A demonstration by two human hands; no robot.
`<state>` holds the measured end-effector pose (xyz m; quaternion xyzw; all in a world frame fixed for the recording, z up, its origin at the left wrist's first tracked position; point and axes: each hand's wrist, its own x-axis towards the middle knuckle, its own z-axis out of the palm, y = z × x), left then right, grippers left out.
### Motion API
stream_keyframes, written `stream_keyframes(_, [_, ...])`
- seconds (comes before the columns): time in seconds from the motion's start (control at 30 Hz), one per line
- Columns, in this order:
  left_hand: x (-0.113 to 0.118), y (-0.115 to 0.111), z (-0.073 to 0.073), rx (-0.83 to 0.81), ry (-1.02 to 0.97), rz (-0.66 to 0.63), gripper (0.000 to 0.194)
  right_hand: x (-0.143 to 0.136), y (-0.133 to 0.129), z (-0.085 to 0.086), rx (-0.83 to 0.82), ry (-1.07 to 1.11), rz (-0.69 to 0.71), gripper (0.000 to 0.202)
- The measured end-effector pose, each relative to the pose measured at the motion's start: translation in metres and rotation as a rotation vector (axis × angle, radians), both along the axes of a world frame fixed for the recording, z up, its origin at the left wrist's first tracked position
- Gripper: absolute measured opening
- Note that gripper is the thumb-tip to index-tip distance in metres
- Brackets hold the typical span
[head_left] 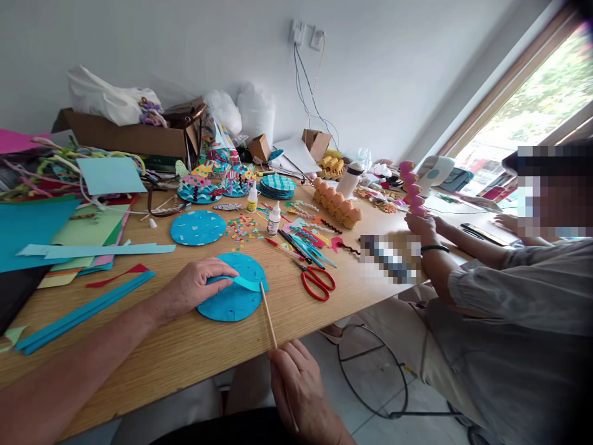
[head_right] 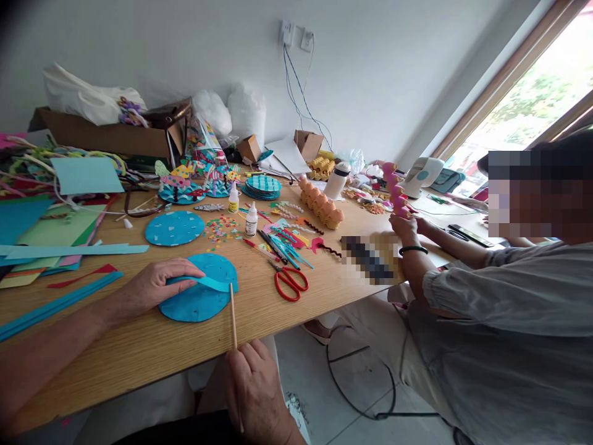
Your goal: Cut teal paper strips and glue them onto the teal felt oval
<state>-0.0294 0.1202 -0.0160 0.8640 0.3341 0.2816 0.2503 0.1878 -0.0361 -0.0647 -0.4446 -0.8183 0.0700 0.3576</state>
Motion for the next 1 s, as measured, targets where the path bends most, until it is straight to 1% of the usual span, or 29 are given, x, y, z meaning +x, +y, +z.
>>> stream_keyframes(0.17, [0.001,0.0,0.0,0.003,0.004,-0.004,0.024,0.0,0.0,0.001,-0.032,0.016,-0.009,0.019])
stream_keyframes(0.3, [0.0,0.001,-0.001,0.017,-0.001,-0.01,0.024,0.0,-0.001,0.004,-0.067,0.11,-0.012,0.021])
stream_keyframes(0.4, [0.0,0.002,-0.002,0.018,-0.001,-0.01,0.023,0.0,-0.003,0.004,-0.086,0.223,-0.065,0.021])
stream_keyframes(0.5, [-0.001,0.002,-0.003,0.017,0.005,-0.011,0.023,0.001,-0.005,0.006,-0.041,0.288,-0.125,0.018])
stream_keyframes(0.63, [0.0,0.002,-0.004,0.052,0.024,-0.013,0.024,0.0,-0.007,0.012,0.032,0.262,-0.097,0.019])
stream_keyframes(0.77, [0.005,0.0,-0.002,0.132,0.075,0.016,0.026,-0.005,-0.006,0.017,0.072,0.259,-0.07,0.02])
stream_keyframes(0.87, [0.01,-0.001,-0.001,0.182,0.087,0.047,0.026,-0.005,-0.006,0.02,0.111,0.241,-0.09,0.019])
stream_keyframes(1.0, [0.011,-0.001,-0.002,0.208,0.074,0.091,0.027,-0.004,-0.008,0.02,0.132,0.201,-0.118,0.018])
